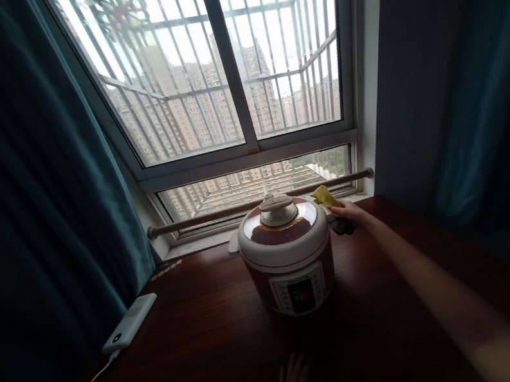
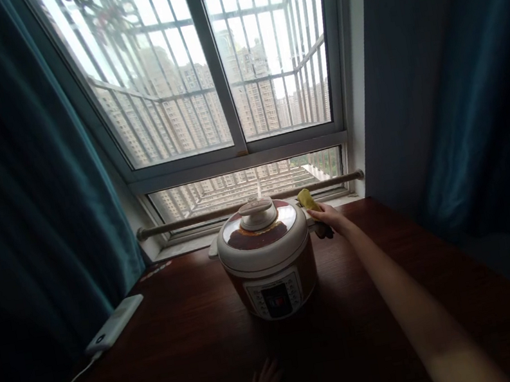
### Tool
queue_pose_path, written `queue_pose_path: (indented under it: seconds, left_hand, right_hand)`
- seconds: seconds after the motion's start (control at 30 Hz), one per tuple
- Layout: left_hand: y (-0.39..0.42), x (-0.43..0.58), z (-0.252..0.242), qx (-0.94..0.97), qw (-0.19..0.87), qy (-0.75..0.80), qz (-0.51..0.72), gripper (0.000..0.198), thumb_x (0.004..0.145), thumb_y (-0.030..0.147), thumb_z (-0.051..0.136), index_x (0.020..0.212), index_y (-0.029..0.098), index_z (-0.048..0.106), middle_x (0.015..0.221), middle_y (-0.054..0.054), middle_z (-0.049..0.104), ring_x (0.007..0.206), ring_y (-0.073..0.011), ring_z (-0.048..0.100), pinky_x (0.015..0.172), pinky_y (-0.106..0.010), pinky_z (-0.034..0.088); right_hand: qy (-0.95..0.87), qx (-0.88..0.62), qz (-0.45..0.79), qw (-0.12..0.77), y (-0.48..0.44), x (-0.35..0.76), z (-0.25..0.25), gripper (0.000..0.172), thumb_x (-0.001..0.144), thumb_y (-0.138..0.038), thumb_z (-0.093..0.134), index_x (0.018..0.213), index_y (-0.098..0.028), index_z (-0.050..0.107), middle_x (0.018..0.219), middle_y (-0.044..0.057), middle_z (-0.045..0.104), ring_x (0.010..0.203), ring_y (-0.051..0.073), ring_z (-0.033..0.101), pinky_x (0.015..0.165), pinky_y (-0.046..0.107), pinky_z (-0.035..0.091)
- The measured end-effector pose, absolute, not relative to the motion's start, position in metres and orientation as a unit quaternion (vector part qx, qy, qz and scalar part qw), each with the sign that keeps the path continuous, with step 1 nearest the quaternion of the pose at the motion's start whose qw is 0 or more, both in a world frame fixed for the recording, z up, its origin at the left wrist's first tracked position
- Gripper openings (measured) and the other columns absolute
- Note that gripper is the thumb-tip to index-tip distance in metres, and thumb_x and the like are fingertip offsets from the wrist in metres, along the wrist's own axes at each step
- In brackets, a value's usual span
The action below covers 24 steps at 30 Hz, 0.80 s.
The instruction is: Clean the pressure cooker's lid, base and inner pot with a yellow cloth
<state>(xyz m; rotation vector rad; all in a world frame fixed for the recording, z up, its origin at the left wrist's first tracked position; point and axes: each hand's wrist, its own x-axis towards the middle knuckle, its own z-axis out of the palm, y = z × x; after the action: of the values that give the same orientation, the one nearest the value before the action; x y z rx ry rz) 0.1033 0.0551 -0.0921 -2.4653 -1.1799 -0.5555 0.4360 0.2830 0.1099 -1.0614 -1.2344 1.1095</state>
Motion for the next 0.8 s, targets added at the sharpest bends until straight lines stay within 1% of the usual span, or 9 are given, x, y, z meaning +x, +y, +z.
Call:
queue_pose_path:
  seconds: [0.1,0.17,0.27,0.37,0.43,0.53,0.63,0.7,0.8]
  left_hand:
    - [0.057,0.104,-0.093,-0.872,0.182,-0.420,-0.177,0.031,0.085,0.035,0.049,0.110,0.022,0.062,0.119,-0.004,0.060,0.107,-0.0236,0.058,0.080,-0.038,0.056]
    - [0.057,0.105,-0.091,-0.872,0.180,-0.427,-0.161,0.031,0.085,0.035,0.048,0.110,0.023,0.062,0.119,-0.004,0.060,0.107,-0.0232,0.058,0.081,-0.037,0.056]
    - [0.055,0.106,-0.087,-0.871,0.174,-0.435,-0.149,0.030,0.086,0.035,0.047,0.109,0.024,0.063,0.119,-0.003,0.060,0.108,-0.0228,0.057,0.081,-0.037,0.056]
    - [0.053,0.108,-0.083,-0.872,0.175,-0.431,-0.153,0.030,0.086,0.035,0.046,0.108,0.023,0.063,0.118,-0.003,0.060,0.106,-0.0234,0.058,0.079,-0.038,0.056]
    - [0.053,0.108,-0.082,-0.871,0.175,-0.430,-0.160,0.030,0.086,0.035,0.046,0.108,0.023,0.063,0.118,-0.003,0.060,0.106,-0.0239,0.058,0.079,-0.039,0.057]
    - [0.052,0.108,-0.081,-0.866,0.171,-0.436,-0.173,0.030,0.086,0.036,0.047,0.108,0.023,0.063,0.118,-0.003,0.061,0.107,-0.0239,0.058,0.079,-0.039,0.056]
    - [0.053,0.107,-0.082,-0.866,0.159,-0.434,-0.192,0.029,0.085,0.036,0.050,0.108,0.023,0.062,0.117,-0.003,0.062,0.106,-0.0241,0.058,0.079,-0.039,0.057]
    - [0.053,0.107,-0.083,-0.864,0.150,-0.434,-0.205,0.029,0.084,0.036,0.051,0.107,0.023,0.062,0.117,-0.003,0.062,0.106,-0.0245,0.059,0.078,-0.040,0.057]
    - [0.053,0.108,-0.083,-0.861,0.143,-0.439,-0.215,0.029,0.084,0.035,0.051,0.108,0.023,0.061,0.117,-0.003,0.062,0.106,-0.0243,0.058,0.078,-0.040,0.057]
  right_hand:
    - [-0.543,-0.432,0.490,0.527,0.286,0.446,0.112,0.042,0.059,-0.030,0.076,0.097,-0.017,0.064,0.088,0.005,0.069,0.074,0.018,0.064,0.058,0.024,0.053]
    - [-0.557,-0.417,0.505,0.510,0.289,0.452,0.115,0.049,0.053,-0.022,0.079,0.099,-0.019,0.063,0.090,0.005,0.069,0.079,0.019,0.065,0.062,0.024,0.054]
    - [-0.574,-0.397,0.527,0.484,0.294,0.457,0.121,0.061,0.041,-0.007,0.081,0.098,-0.019,0.063,0.087,0.004,0.069,0.078,0.021,0.065,0.063,0.027,0.055]
    - [-0.577,-0.382,0.541,0.479,0.300,0.461,0.124,0.066,0.035,0.000,0.079,0.097,-0.019,0.063,0.086,0.003,0.070,0.079,0.022,0.066,0.063,0.027,0.055]
    - [-0.569,-0.372,0.550,0.485,0.302,0.462,0.122,0.065,0.036,0.000,0.079,0.097,-0.018,0.063,0.086,0.004,0.070,0.080,0.023,0.066,0.064,0.028,0.055]
    - [-0.543,-0.358,0.564,0.509,0.300,0.462,0.109,0.061,0.041,-0.003,0.080,0.098,-0.017,0.063,0.087,0.005,0.070,0.076,0.023,0.066,0.064,0.031,0.055]
    - [-0.502,-0.341,0.571,0.554,0.296,0.456,0.088,0.052,0.049,-0.013,0.080,0.098,-0.017,0.063,0.087,0.005,0.070,0.075,0.021,0.066,0.065,0.029,0.055]
    - [-0.470,-0.325,0.572,0.588,0.293,0.449,0.074,0.045,0.056,-0.022,0.077,0.099,-0.018,0.063,0.088,0.005,0.070,0.077,0.021,0.066,0.068,0.029,0.055]
    - [-0.425,-0.300,0.571,0.635,0.290,0.435,0.056,0.040,0.063,-0.031,0.072,0.100,-0.019,0.062,0.091,0.006,0.070,0.084,0.023,0.066,0.074,0.032,0.054]
